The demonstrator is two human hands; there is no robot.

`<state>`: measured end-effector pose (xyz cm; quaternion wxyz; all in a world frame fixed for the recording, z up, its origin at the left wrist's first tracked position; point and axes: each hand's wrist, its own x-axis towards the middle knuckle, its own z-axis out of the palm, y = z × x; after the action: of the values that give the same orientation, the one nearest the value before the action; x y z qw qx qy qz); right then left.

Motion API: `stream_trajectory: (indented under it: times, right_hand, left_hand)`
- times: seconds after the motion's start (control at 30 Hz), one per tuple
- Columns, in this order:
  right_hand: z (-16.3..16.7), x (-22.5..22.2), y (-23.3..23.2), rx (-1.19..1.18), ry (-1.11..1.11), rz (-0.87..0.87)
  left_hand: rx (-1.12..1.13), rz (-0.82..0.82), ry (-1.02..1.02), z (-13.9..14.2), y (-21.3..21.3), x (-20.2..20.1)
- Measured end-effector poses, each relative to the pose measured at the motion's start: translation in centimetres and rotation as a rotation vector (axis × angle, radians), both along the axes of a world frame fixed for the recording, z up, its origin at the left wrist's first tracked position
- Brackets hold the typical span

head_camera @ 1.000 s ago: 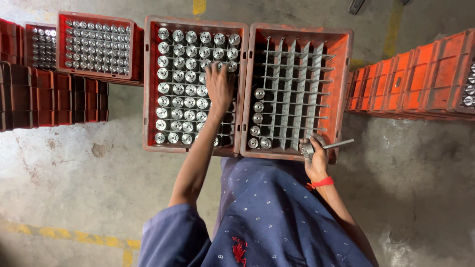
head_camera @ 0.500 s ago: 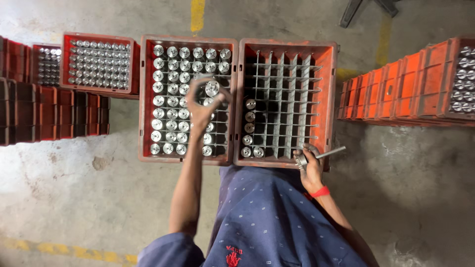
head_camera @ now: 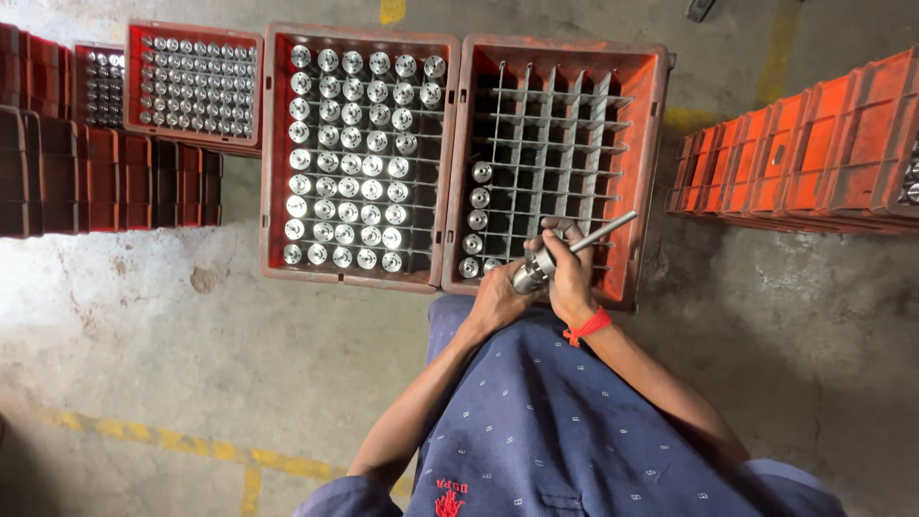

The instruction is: The person transfers small metal cylindrical parts from one red crate to another using a handheld metal tool. They repeatedly pick up parts and place them into the receiving crate, occasionally moving crates to access more parts.

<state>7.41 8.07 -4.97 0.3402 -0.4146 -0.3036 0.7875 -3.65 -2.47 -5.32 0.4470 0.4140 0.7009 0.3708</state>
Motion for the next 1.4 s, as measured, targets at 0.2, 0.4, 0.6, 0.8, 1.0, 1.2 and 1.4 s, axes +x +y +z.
stream_trajectory:
  times: [0.2, 0.4, 0.6, 0.8, 1.0, 1.2, 1.4]
  right_hand:
    - [-1.5, 1.8, -0.8, 0.143, -0.032, 0.192]
    - [-4.7, 2.7, 1.3, -0.145, 0.010, 0.019]
    - [-5.7, 4.8, 3.2, -0.145, 0.026, -0.157]
    - [-5.6, 4.6, 1.5, -0.144, -0.029, -0.146]
    - [-5.2, 4.4, -0.1, -0.181, -0.048, -0.201]
    - [-4.5, 4.9, -1.6, -0.146, -0.052, -0.231]
    - [-4.6, 5.6, -2.8, -0.156, -0.033, -0.310]
  left_hand:
    - [-0.134, -0.130, -0.067, -0.9, 0.6, 0.7]
    - [-0.109, -0.161, 0.057, -0.3, -0.6, -1.0]
    - [0.061, -0.198, 0.638, -2.5, -2.1, -3.7]
    - [0.334, -0.125, 0.547, -4.7, -3.0, -4.7]
    - [0.141, 0.084, 0.662, -1.8, 0.8, -11.8]
    - [0.191, 0.205, 0.931, -1.2, 12.3, -22.2]
    - [0.172, 0.134, 1.168, -1.8, 17.1, -24.0]
